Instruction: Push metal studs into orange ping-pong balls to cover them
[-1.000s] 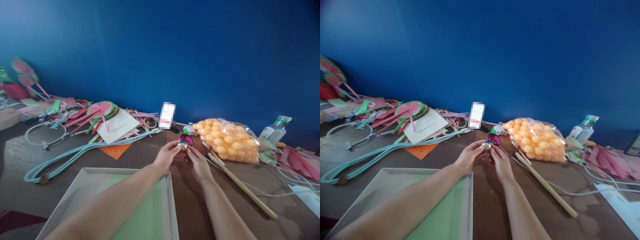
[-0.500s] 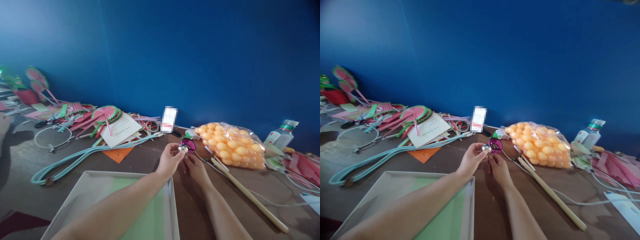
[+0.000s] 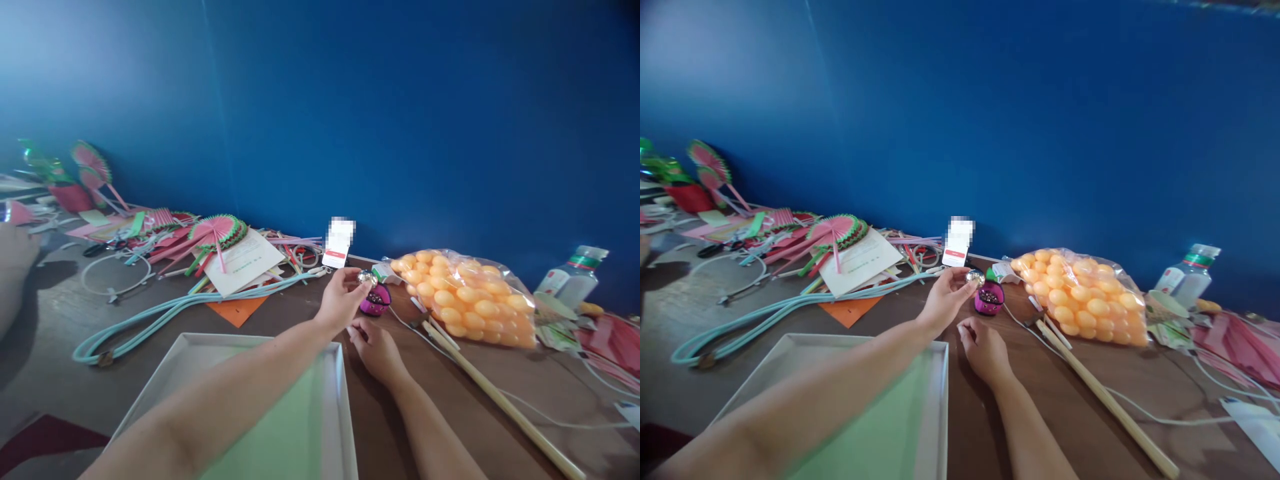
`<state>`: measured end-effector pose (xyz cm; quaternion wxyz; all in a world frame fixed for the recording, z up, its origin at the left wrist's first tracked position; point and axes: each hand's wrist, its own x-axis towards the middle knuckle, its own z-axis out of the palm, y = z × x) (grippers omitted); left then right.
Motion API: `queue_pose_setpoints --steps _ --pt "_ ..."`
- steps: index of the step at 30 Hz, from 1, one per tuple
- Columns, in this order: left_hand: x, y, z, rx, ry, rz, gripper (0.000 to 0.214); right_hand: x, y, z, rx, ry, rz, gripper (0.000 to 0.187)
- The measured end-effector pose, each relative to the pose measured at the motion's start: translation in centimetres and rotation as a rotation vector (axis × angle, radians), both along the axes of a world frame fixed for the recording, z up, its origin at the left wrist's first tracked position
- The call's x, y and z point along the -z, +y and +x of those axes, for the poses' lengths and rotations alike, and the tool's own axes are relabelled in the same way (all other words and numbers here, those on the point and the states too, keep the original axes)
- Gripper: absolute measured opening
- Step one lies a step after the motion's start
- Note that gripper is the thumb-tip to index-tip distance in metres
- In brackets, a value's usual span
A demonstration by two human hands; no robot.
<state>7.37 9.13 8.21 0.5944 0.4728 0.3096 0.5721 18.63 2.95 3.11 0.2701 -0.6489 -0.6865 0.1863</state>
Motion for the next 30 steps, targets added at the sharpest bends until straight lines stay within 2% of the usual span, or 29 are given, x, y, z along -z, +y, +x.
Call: queue_pose_setpoints --steps 3,5,7,9,12,13,16,18,21,26,30 --pt "0.3 1.7 0.5 -0.024 0.037 0.06 0.041 -0.1 0.0 -0.2 0.009 -0.042 -0.006 0.02" --pt "-0.3 2.7 0.5 -0.05 0.057 0.093 0.041 -0.1 0.0 -0.2 0.014 -0.046 0.002 0.02" --pt "-1.8 3.8 -0.1 -0.06 0.097 0.126 0.041 -0.1 0.0 -0.2 0.019 -0.035 0.015 0.021" --pt "-4.1 5.1 -1.5 -0.092 0.199 0.181 0.042 0.0 0.0 -0.2 0.009 -0.014 0.029 0.021" --pt "-7.7 7.4 -4.8 -0.219 0.477 0.242 0.038 0.1 0.1 0.0 -0.008 0.022 0.037 0.022" --pt "-8.6 8.1 -6.0 -0.22 0.575 0.251 0.037 0.1 0.2 0.0 -0.01 0.029 0.032 0.022" --pt "-10.0 9.6 -9.5 -0.184 0.706 0.193 0.031 0.1 0.3 0.1 -0.01 0.029 0.019 0.022" --pt "-10.1 10.1 -10.9 -0.196 0.592 0.093 0.026 0.1 0.4 0.1 -0.008 0.02 0.022 0.022" --pt "-9.5 10.3 -11.3 -0.237 0.268 -0.057 0.02 0.2 0.4 0.2 0.007 0.016 0.03 0.02" --pt "-9.2 10.1 -8.9 -0.246 -0.26 -0.158 0.011 0.3 0.2 -0.1 -0.047 0.181 0.136 0.019" --pt "-9.5 9.1 -6.4 -0.205 -0.476 -0.182 0.011 -0.7 -0.3 -0.8 -0.166 0.275 0.235 0.02"
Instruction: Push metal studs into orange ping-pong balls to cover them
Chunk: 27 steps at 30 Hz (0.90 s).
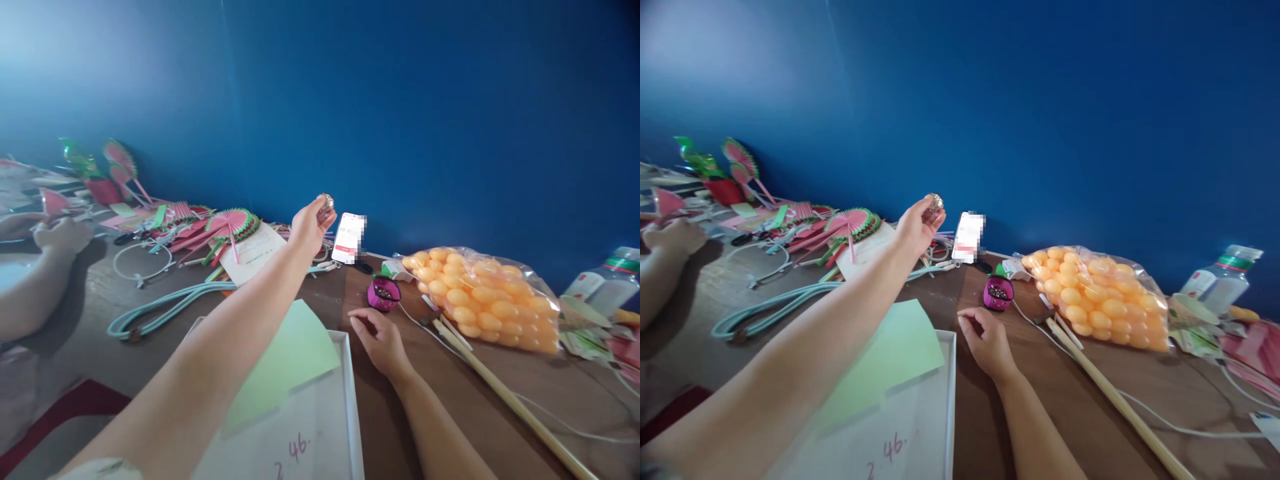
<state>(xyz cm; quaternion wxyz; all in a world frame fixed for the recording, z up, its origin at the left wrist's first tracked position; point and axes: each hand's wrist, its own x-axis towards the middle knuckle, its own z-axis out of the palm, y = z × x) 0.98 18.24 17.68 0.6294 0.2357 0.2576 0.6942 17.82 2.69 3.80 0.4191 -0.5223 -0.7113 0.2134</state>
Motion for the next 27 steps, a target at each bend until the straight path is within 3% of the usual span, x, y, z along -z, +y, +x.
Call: queue_pose_setpoints --steps 3,8,10,12,16,22,24,27 --pt "0.0 -0.7 1.6 -0.008 -0.006 0.038 0.017 -1.0 -0.5 -0.4 -0.133 0.027 0.032 0.029" --pt "-0.2 -0.8 3.3 -0.026 0.228 0.132 0.033 -1.7 -1.4 -0.9 -0.434 -0.181 0.022 0.085" --pt "-0.6 -0.7 3.8 -0.021 0.278 0.166 0.035 -1.6 -1.5 -1.1 -0.484 -0.284 -0.018 0.095" --pt "-1.3 -0.3 3.9 -0.021 0.295 0.194 0.036 -1.4 -1.5 -1.3 -0.489 -0.319 -0.036 0.089" --pt "-4.2 1.4 2.8 -0.099 0.338 0.25 0.035 -1.2 -1.3 -1.5 -0.423 -0.247 -0.003 0.055" --pt "-9.7 3.9 -2.6 -0.178 0.249 0.215 0.038 -1.4 -1.4 -2.1 -0.358 -0.129 -0.001 0.043" --pt "-10.5 3.1 -4.9 -0.158 0.335 0.268 0.035 -1.4 -1.5 -1.9 -0.295 -0.068 -0.015 0.041" --pt "-10.0 -0.2 -8.3 -0.088 0.53 0.346 0.028 -1.3 -1.5 -1.3 -0.159 0.026 -0.054 0.036"
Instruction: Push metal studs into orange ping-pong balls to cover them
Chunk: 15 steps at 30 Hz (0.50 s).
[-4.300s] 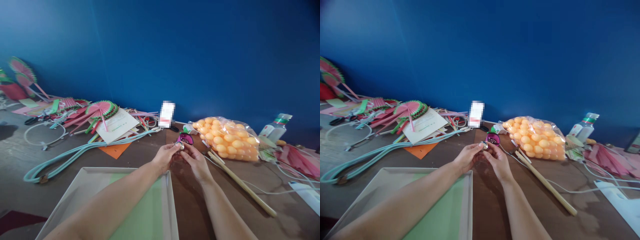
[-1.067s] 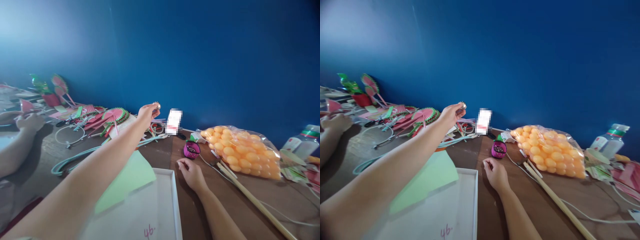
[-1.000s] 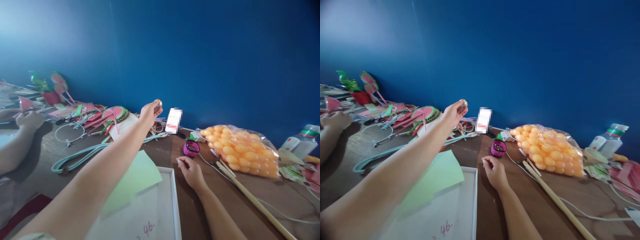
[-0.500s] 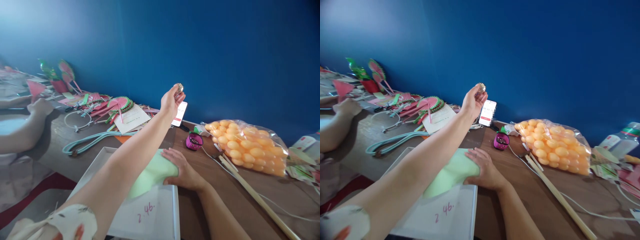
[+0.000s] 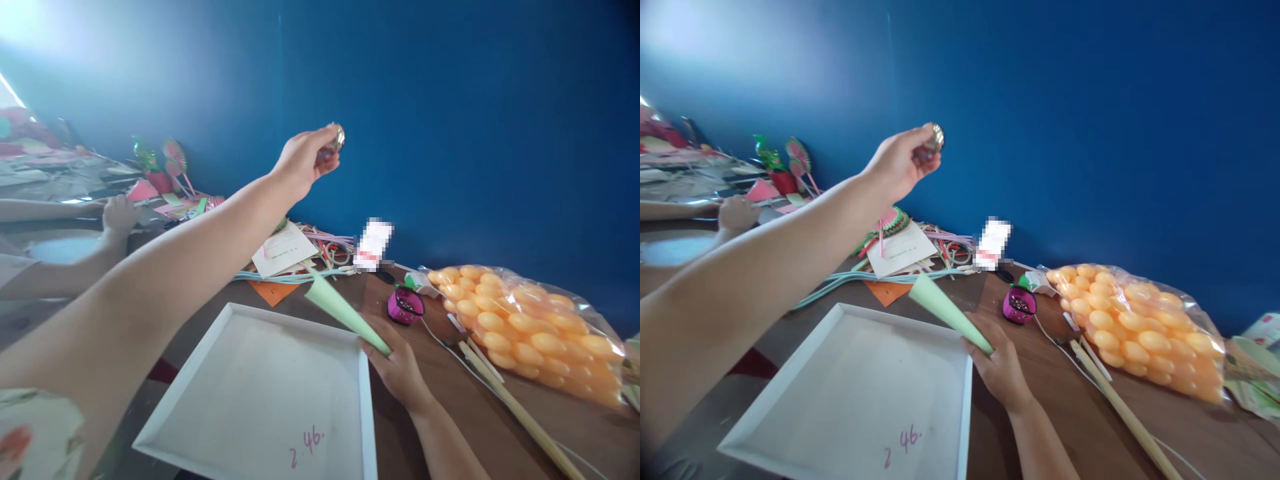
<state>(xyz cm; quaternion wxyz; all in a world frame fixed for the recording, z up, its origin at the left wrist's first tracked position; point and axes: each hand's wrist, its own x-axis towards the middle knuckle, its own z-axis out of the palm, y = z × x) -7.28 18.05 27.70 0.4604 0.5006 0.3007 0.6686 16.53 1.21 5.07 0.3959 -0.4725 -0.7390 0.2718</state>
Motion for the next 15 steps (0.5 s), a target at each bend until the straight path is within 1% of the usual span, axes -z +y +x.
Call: queue_pose_setpoints --steps 2,4,5,7,9,11,13,15 --pt "1.3 -3.1 -2.2 -0.003 0.097 -0.01 0.026 -0.1 0.2 0.5 0.114 0.062 -0.03 0.036" --pt "3.2 -6.3 -4.3 -0.01 0.153 -0.06 0.025 -0.4 0.5 0.8 0.24 0.129 -0.042 0.037" --pt "4.3 -7.9 -5.2 0.012 0.179 -0.099 0.023 -0.7 0.6 0.8 0.299 0.155 -0.044 0.037" --pt "6.8 -10.8 -6.9 0.108 0.257 -0.185 0.026 -1.5 0.7 0.6 0.399 0.188 -0.041 0.037" --pt "9.5 -13.2 -8.2 0.223 0.391 -0.308 0.033 -2.7 0.7 0.1 0.462 0.19 -0.019 0.038" --pt "11.9 -15.2 -8.9 0.367 0.543 -0.421 0.04 -4.2 1.0 -0.8 0.456 0.154 0.025 0.039" --pt "14.0 -16.6 -9.0 0.515 0.638 -0.483 0.044 -5.9 1.9 -2.0 0.371 0.067 0.079 0.04" --pt "15.5 -17.5 -8.5 0.587 0.734 -0.517 0.045 -7.6 3.4 -3.6 0.313 -0.008 0.157 0.036"
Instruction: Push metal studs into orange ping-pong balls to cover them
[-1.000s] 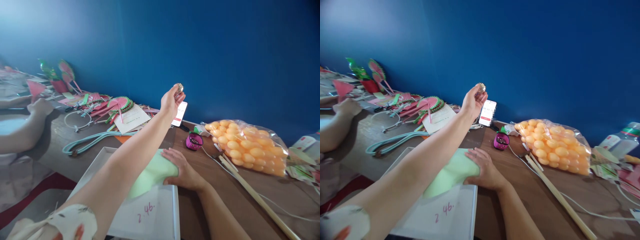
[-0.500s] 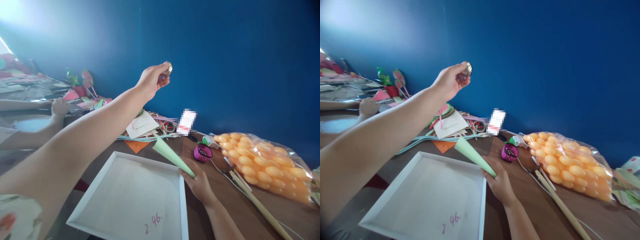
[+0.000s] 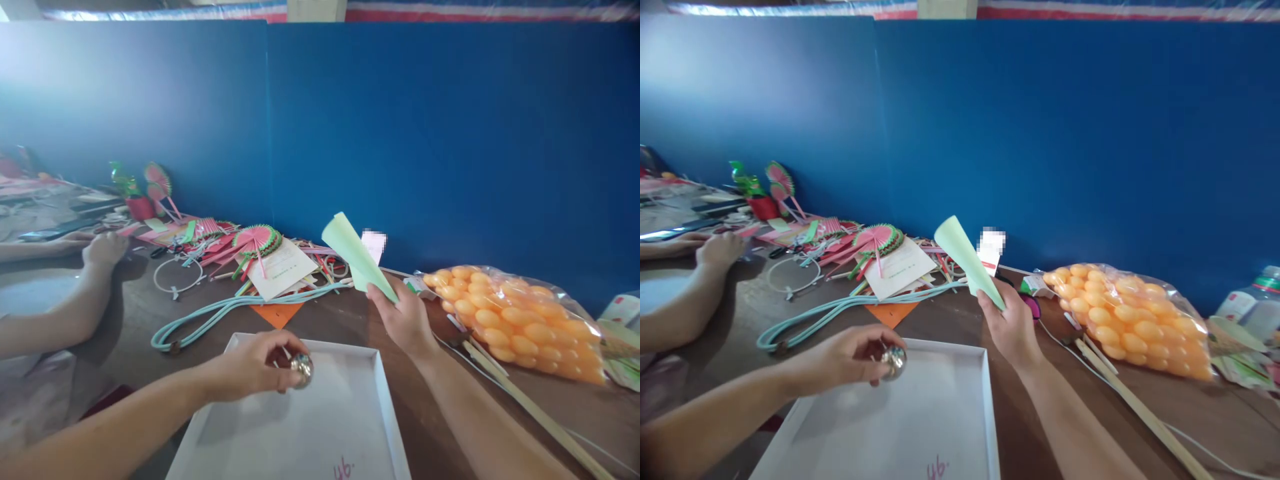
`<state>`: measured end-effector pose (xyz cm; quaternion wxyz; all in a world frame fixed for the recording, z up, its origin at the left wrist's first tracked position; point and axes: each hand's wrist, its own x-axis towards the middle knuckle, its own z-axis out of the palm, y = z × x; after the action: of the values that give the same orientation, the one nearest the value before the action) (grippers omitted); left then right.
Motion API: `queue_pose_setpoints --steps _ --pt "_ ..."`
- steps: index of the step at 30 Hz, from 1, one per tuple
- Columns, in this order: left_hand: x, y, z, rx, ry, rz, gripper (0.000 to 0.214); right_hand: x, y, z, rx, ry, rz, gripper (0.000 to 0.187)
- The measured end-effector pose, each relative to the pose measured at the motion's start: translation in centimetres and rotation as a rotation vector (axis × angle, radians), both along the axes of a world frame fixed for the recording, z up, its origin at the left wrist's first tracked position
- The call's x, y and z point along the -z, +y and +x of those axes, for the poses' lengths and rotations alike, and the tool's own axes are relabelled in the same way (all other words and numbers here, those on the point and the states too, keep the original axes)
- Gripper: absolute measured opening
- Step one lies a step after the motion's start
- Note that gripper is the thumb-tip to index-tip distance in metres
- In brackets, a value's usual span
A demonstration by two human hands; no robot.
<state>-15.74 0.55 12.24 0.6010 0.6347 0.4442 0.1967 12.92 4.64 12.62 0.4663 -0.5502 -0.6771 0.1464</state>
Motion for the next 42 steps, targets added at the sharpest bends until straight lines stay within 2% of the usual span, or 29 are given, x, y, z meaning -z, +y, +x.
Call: queue_pose_setpoints --steps 3,6,11,16,19,22,24,27,32,34,37,39,42 --pt "1.1 -0.7 1.2 0.069 0.065 0.047 0.048 -1.7 3.5 -3.4 -0.065 -0.109 0.115 0.036" --pt "1.3 -1.1 2.2 0.105 0.084 0.104 0.049 -2.1 7.4 -7.6 -0.163 -0.169 0.223 0.034" --pt "1.6 -1.8 2.7 0.114 0.048 0.113 0.048 -0.3 12.8 -13.6 -0.204 -0.236 0.279 0.035" --pt "2.2 -1.8 2.7 0.057 0.013 0.083 0.049 1.6 16.3 -16.7 -0.173 -0.285 0.218 0.041" --pt "2.1 -1.5 2.9 0.036 0.003 0.057 0.049 2.3 17.4 -17.6 -0.167 -0.286 0.121 0.064" --pt "2.0 -1.1 3.1 0.011 0.014 0.027 0.05 2.9 17.5 -17.6 -0.254 -0.341 0.026 0.095" --pt "2.2 -0.9 3.2 -0.006 0.012 0.023 0.051 3.1 17.2 -17.0 -0.314 -0.388 0.027 0.096" --pt "2.7 -0.7 3.1 -0.036 0.014 0.029 0.052 2.7 15.9 -15.0 -0.377 -0.412 0.106 0.077" --pt "2.4 -0.8 2.8 -0.065 0.021 0.091 0.051 1.1 11.0 -8.6 -0.422 -0.302 0.071 0.046" --pt "1.6 -0.6 2.6 -0.068 0.015 0.129 0.048 1.2 8.5 -5.1 -0.35 -0.232 -0.003 0.038" --pt "0.5 0.7 2.8 -0.109 -0.017 0.185 0.042 2.8 5.0 0.3 -0.183 -0.102 -0.132 0.036" --pt "0.2 2.7 3.4 -0.133 -0.051 0.208 0.042 4.4 3.0 3.5 -0.095 0.009 -0.249 0.039" --pt "0.7 6.8 4.6 -0.222 0.067 0.394 0.043 6.8 0.6 6.6 0.044 0.112 -0.366 0.04"
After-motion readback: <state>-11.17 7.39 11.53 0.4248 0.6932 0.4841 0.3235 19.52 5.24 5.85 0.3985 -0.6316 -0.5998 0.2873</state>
